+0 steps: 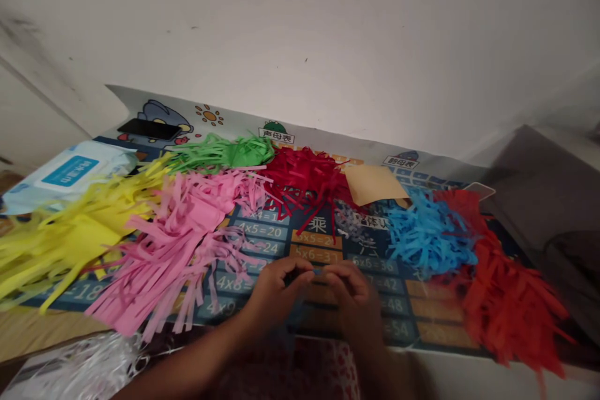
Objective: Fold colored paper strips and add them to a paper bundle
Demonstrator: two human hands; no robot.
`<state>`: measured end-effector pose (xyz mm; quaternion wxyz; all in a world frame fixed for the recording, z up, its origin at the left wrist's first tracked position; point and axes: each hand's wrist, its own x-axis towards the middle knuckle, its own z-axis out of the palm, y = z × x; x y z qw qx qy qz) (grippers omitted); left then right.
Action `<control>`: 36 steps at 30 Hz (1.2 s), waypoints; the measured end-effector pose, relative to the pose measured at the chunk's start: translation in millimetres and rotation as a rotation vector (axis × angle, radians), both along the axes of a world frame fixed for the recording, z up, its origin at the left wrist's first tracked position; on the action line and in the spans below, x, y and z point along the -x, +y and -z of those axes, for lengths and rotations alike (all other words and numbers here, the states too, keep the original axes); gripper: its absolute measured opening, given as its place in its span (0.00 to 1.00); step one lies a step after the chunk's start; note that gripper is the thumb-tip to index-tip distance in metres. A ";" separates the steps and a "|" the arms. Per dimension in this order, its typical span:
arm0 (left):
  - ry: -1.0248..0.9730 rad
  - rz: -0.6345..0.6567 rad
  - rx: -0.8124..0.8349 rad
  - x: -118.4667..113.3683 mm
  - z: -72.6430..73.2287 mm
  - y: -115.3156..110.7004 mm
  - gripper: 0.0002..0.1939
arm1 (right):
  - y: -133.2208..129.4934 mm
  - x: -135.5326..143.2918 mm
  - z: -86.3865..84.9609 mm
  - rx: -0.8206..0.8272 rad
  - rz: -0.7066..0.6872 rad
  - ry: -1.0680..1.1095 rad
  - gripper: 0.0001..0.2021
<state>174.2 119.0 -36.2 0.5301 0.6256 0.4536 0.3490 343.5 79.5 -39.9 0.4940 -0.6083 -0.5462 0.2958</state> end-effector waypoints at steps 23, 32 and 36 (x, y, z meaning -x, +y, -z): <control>0.230 0.122 -0.457 6.4 -7.8 -9.0 0.10 | -17.7 25.2 15.3 0.066 0.049 0.065 0.09; 0.166 0.035 -0.378 7.6 -1.5 -7.8 0.05 | -15.6 17.4 17.4 0.094 0.019 0.080 0.06; 0.143 0.070 -0.434 9.6 -1.2 -8.7 0.04 | -16.3 12.6 15.5 0.132 0.038 0.116 0.06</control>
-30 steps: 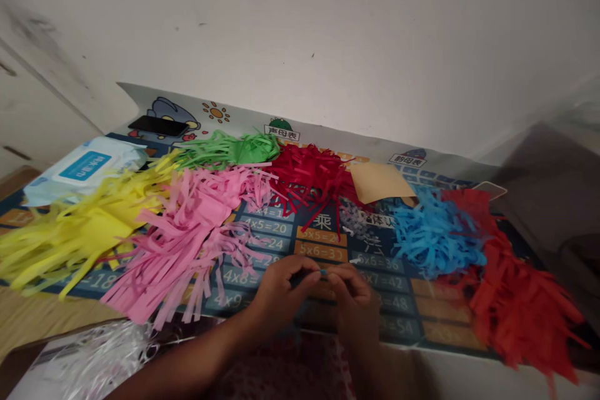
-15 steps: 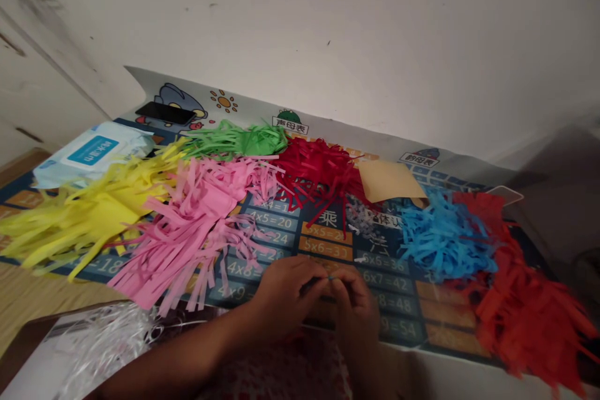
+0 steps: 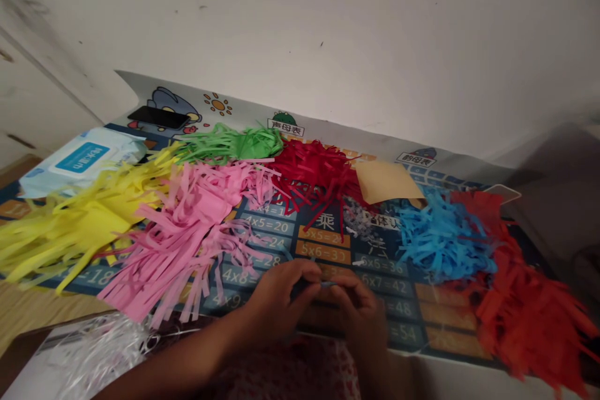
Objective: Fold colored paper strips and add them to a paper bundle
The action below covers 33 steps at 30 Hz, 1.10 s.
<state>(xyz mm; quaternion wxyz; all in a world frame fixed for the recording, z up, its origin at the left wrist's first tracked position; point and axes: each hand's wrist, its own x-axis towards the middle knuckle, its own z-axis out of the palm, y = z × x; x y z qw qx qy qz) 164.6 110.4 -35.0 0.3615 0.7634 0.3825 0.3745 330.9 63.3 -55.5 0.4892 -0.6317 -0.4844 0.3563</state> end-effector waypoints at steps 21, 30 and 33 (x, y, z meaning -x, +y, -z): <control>-0.060 0.122 -0.356 4.0 -3.9 -6.3 0.05 | -17.9 -3.2 -16.7 -0.355 -0.088 -0.267 0.04; 0.055 0.101 -0.187 -8.0 4.0 -11.6 0.02 | -31.0 -12.3 -21.0 -0.302 -0.157 -0.436 0.05; 0.030 0.192 -0.054 -5.9 -1.0 -9.4 0.05 | -37.2 -65.0 -7.4 -0.190 0.092 -0.475 0.09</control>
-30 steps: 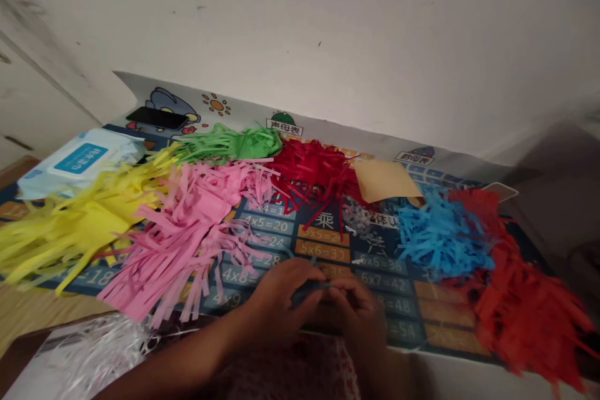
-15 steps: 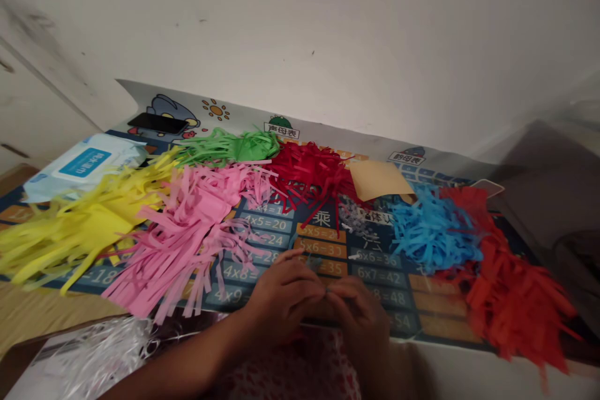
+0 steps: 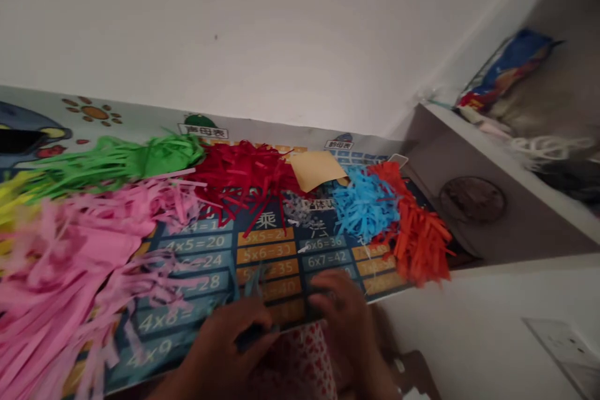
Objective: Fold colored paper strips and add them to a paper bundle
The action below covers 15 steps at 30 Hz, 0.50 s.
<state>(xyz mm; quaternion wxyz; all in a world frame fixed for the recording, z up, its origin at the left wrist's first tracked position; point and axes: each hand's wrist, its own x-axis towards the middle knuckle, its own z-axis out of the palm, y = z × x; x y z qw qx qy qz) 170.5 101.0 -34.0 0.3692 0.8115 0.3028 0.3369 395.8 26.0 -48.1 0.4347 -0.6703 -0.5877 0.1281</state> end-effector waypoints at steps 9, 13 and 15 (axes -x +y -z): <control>0.018 0.141 0.575 -10.2 4.2 13.8 0.05 | 9.2 -127.8 35.0 0.233 0.526 -0.037 0.18; -0.038 0.039 0.813 -7.0 7.7 15.5 0.08 | -2.1 -82.7 18.5 0.232 0.385 0.174 0.18; -0.140 0.008 0.964 -8.0 7.6 13.6 0.11 | -1.9 -47.3 9.5 0.180 0.283 0.496 0.16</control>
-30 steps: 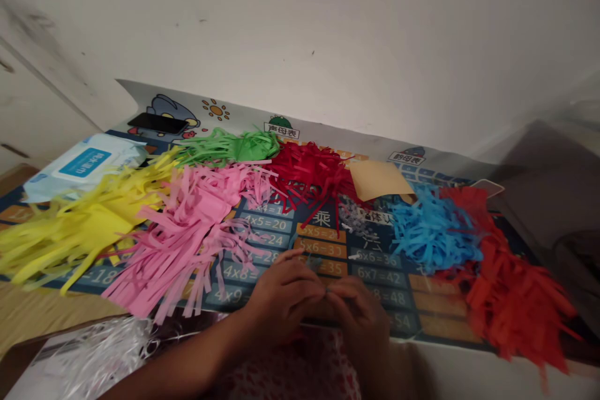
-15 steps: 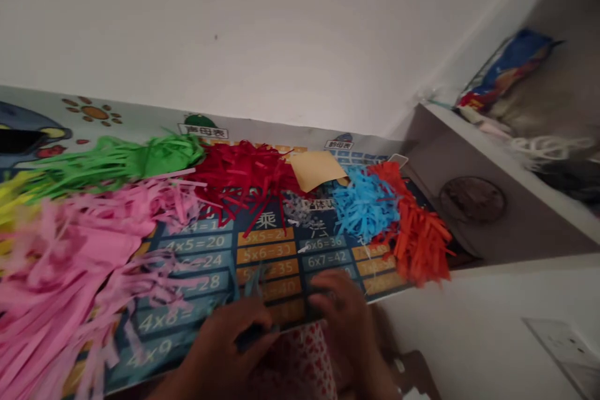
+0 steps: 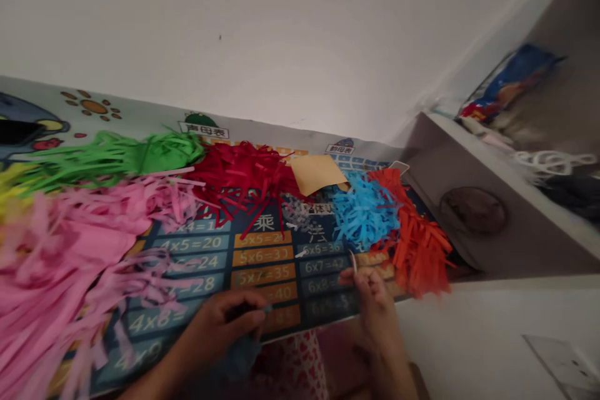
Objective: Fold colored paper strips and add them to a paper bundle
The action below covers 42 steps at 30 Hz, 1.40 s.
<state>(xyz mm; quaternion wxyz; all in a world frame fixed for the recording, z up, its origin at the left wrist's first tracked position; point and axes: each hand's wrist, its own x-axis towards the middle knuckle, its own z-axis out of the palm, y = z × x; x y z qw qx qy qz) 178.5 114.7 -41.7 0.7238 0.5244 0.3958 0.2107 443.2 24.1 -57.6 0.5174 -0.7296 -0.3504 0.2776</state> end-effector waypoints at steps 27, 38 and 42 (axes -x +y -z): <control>-0.550 -0.492 0.666 11.4 2.8 -6.8 0.15 | 27.2 128.1 -22.1 -0.068 -0.275 0.134 0.12; -0.538 -0.473 0.650 10.7 4.4 -8.3 0.14 | 27.2 126.5 -18.1 -0.020 -0.210 0.161 0.13; -0.543 -0.481 0.653 12.1 3.3 -8.3 0.16 | 26.8 122.5 -13.7 -0.010 -0.183 0.170 0.14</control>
